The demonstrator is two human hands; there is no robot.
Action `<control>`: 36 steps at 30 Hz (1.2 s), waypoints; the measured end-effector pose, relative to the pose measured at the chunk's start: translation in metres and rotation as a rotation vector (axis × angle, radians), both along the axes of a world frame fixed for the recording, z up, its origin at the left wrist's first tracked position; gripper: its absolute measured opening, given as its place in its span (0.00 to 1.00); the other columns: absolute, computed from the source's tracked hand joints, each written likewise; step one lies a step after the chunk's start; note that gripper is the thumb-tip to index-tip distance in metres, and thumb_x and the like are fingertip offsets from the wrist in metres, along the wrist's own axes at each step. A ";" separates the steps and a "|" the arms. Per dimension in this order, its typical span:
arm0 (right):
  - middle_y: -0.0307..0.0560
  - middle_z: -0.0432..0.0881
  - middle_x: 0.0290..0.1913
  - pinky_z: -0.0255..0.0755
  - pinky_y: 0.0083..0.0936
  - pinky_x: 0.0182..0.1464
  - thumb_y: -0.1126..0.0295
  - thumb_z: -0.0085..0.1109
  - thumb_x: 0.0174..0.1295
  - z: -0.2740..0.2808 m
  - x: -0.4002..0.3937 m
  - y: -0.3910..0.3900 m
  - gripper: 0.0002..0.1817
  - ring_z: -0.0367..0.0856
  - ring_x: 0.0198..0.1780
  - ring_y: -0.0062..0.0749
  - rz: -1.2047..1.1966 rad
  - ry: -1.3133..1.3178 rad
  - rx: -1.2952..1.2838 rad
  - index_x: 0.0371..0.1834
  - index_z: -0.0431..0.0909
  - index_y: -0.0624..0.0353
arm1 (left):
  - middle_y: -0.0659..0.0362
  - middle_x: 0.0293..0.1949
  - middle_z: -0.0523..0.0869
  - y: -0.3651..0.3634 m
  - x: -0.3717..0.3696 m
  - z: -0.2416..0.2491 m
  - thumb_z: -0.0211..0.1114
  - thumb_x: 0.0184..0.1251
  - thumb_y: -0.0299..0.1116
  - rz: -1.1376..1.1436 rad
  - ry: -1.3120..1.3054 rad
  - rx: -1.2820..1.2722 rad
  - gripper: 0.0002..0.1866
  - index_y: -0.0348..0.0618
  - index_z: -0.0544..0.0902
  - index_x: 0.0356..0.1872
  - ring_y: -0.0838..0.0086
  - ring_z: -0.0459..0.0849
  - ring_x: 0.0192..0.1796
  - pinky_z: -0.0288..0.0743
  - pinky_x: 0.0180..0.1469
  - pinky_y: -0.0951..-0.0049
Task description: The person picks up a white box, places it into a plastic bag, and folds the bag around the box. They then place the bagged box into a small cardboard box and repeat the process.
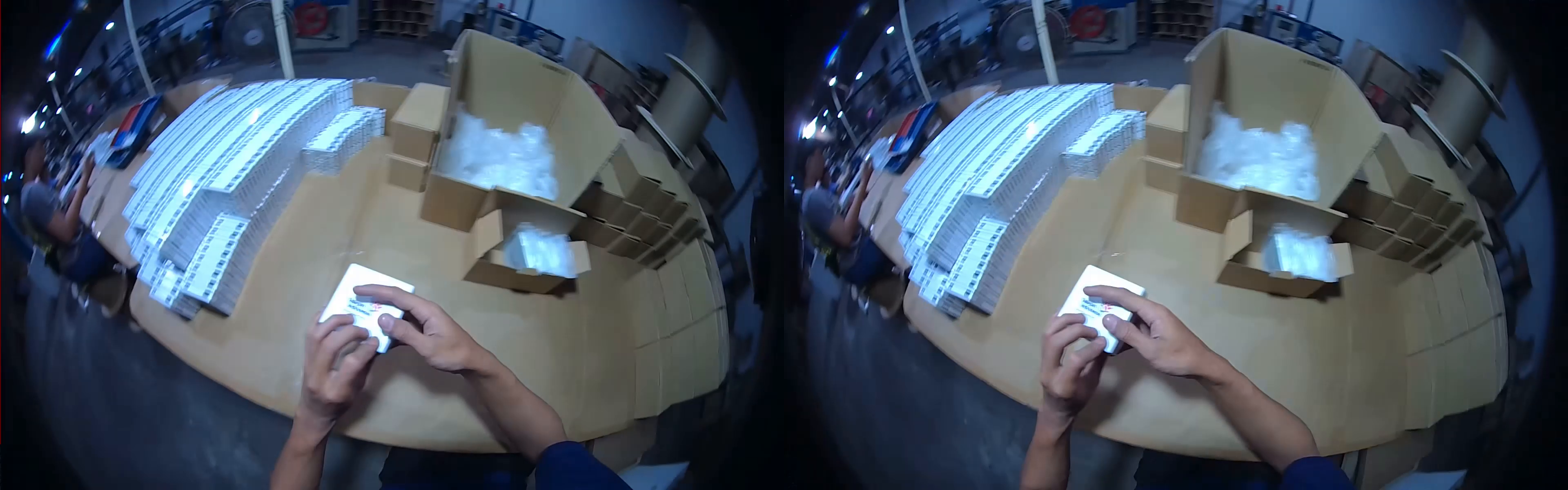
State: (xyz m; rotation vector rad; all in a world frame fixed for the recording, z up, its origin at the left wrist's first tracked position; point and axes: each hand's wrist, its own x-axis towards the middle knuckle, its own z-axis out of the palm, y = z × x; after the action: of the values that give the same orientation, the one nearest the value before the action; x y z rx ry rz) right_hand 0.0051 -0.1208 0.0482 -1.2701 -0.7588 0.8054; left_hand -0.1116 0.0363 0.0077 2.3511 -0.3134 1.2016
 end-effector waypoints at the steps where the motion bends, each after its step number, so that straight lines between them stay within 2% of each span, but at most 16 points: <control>1: 0.40 0.82 0.58 0.77 0.23 0.55 0.67 0.53 0.81 0.001 0.012 -0.016 0.20 0.78 0.49 0.20 -0.101 -0.071 -0.038 0.72 0.76 0.58 | 0.55 0.48 0.84 -0.015 0.016 0.015 0.78 0.54 0.21 -0.044 0.055 0.022 0.17 0.44 0.85 0.44 0.54 0.85 0.55 0.79 0.59 0.46; 5: 0.41 0.85 0.51 0.76 0.22 0.57 0.76 0.51 0.78 0.010 0.059 -0.084 0.12 0.81 0.53 0.20 -0.335 -0.189 -0.043 0.56 0.84 0.63 | 0.53 0.47 0.85 -0.042 0.086 0.064 0.78 0.57 0.23 -0.343 0.304 -0.070 0.16 0.41 0.84 0.45 0.55 0.87 0.51 0.83 0.54 0.58; 7: 0.41 0.86 0.48 0.78 0.23 0.51 0.78 0.51 0.77 0.021 0.083 -0.114 0.12 0.82 0.49 0.20 -0.446 -0.255 -0.044 0.54 0.84 0.64 | 0.51 0.48 0.85 -0.048 0.141 0.076 0.76 0.60 0.25 -0.284 0.272 0.040 0.16 0.40 0.83 0.48 0.55 0.87 0.49 0.82 0.49 0.60; 10: 0.44 0.86 0.43 0.78 0.23 0.42 0.79 0.52 0.74 0.051 0.124 -0.146 0.12 0.81 0.43 0.20 -0.649 -0.463 -0.136 0.51 0.86 0.62 | 0.50 0.47 0.82 -0.062 0.246 0.108 0.67 0.64 0.20 -0.235 0.093 0.292 0.15 0.40 0.82 0.52 0.53 0.84 0.50 0.80 0.52 0.56; 12: 0.45 0.80 0.34 0.69 0.23 0.35 0.73 0.62 0.69 0.058 0.157 -0.159 0.10 0.72 0.32 0.23 -0.861 -0.873 -0.196 0.49 0.89 0.53 | 0.50 0.50 0.83 -0.063 0.328 0.114 0.67 0.62 0.19 -0.216 0.099 0.445 0.19 0.42 0.82 0.55 0.54 0.81 0.56 0.78 0.59 0.57; 14: 0.44 0.77 0.32 0.70 0.24 0.36 0.70 0.64 0.68 0.065 0.186 -0.166 0.10 0.71 0.31 0.25 -0.919 -0.801 -0.253 0.50 0.90 0.50 | 0.53 0.59 0.82 -0.065 0.397 0.103 0.67 0.61 0.19 -0.163 0.168 0.575 0.23 0.44 0.84 0.58 0.56 0.77 0.66 0.76 0.67 0.61; 16: 0.46 0.75 0.32 0.71 0.29 0.40 0.66 0.65 0.68 0.063 0.215 -0.171 0.11 0.72 0.32 0.31 -0.929 -0.801 -0.277 0.51 0.90 0.48 | 0.56 0.52 0.85 -0.060 0.444 0.092 0.64 0.64 0.21 -0.160 0.104 0.826 0.19 0.49 0.86 0.56 0.62 0.79 0.64 0.79 0.63 0.61; 18: 0.47 0.75 0.31 0.72 0.32 0.42 0.65 0.65 0.68 0.068 0.231 -0.169 0.11 0.73 0.33 0.35 -0.951 -0.863 -0.337 0.51 0.90 0.48 | 0.54 0.51 0.87 -0.058 0.468 0.092 0.65 0.64 0.25 -0.165 0.182 0.904 0.17 0.47 0.86 0.55 0.58 0.81 0.62 0.79 0.61 0.59; 19: 0.53 0.81 0.35 0.74 0.37 0.49 0.62 0.66 0.67 0.071 0.237 -0.168 0.13 0.79 0.39 0.42 -0.948 -0.837 -0.394 0.52 0.89 0.50 | 0.52 0.51 0.87 -0.061 0.474 0.093 0.66 0.65 0.26 -0.178 0.258 0.848 0.16 0.46 0.85 0.55 0.55 0.82 0.61 0.79 0.61 0.58; 22: 0.59 0.86 0.45 0.76 0.39 0.56 0.61 0.69 0.64 0.062 0.262 -0.169 0.16 0.84 0.47 0.45 -0.922 -0.987 -0.386 0.52 0.89 0.53 | 0.45 0.53 0.88 -0.075 0.471 0.120 0.67 0.68 0.28 -0.215 0.542 0.476 0.14 0.40 0.84 0.54 0.46 0.84 0.58 0.78 0.61 0.56; 23: 0.58 0.87 0.48 0.77 0.39 0.58 0.53 0.73 0.63 0.056 0.275 -0.168 0.23 0.84 0.50 0.44 -0.927 -1.025 -0.382 0.56 0.88 0.54 | 0.40 0.46 0.89 -0.078 0.463 0.122 0.63 0.74 0.29 -0.267 0.495 0.303 0.11 0.34 0.80 0.52 0.40 0.86 0.51 0.79 0.56 0.52; 26: 0.58 0.88 0.48 0.76 0.40 0.62 0.50 0.77 0.58 0.051 0.290 -0.152 0.29 0.84 0.53 0.45 -1.100 -1.070 -0.423 0.57 0.86 0.59 | 0.37 0.47 0.88 -0.084 0.452 0.128 0.60 0.77 0.29 -0.323 0.374 0.137 0.11 0.32 0.76 0.52 0.38 0.86 0.52 0.79 0.54 0.51; 27: 0.54 0.89 0.46 0.82 0.38 0.54 0.47 0.80 0.55 0.043 0.306 -0.149 0.33 0.86 0.50 0.41 -1.106 -1.167 -0.415 0.55 0.86 0.62 | 0.35 0.47 0.87 -0.084 0.453 0.124 0.59 0.77 0.26 -0.357 0.320 0.134 0.10 0.33 0.73 0.52 0.38 0.86 0.53 0.79 0.54 0.51; 31: 0.42 0.86 0.39 0.84 0.27 0.31 0.52 0.72 0.67 0.039 0.337 -0.129 0.23 0.86 0.37 0.25 -0.921 -0.561 -0.366 0.48 0.87 0.65 | 0.33 0.41 0.86 -0.097 0.451 0.112 0.56 0.78 0.25 -0.400 0.096 0.053 0.08 0.36 0.70 0.53 0.34 0.85 0.47 0.78 0.47 0.47; 34: 0.42 0.86 0.38 0.86 0.27 0.33 0.59 0.67 0.72 0.042 0.333 -0.129 0.17 0.85 0.37 0.24 -0.890 -0.344 -0.192 0.45 0.87 0.64 | 0.35 0.38 0.86 -0.098 0.450 0.113 0.58 0.79 0.27 -0.335 0.134 -0.038 0.08 0.37 0.72 0.51 0.34 0.85 0.43 0.79 0.45 0.50; 36: 0.41 0.86 0.38 0.87 0.27 0.34 0.64 0.66 0.73 0.044 0.331 -0.133 0.13 0.85 0.38 0.24 -0.888 -0.374 -0.236 0.46 0.87 0.65 | 0.42 0.35 0.88 -0.098 0.452 0.115 0.62 0.79 0.32 -0.297 0.040 -0.158 0.10 0.37 0.76 0.51 0.51 0.89 0.36 0.80 0.41 0.59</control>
State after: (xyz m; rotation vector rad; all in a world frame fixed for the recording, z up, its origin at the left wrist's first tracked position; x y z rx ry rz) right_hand 0.3363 -0.2541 0.0917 -1.7927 -0.3109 -0.0756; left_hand 0.3409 -0.0618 0.1229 2.1022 -0.5134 0.9979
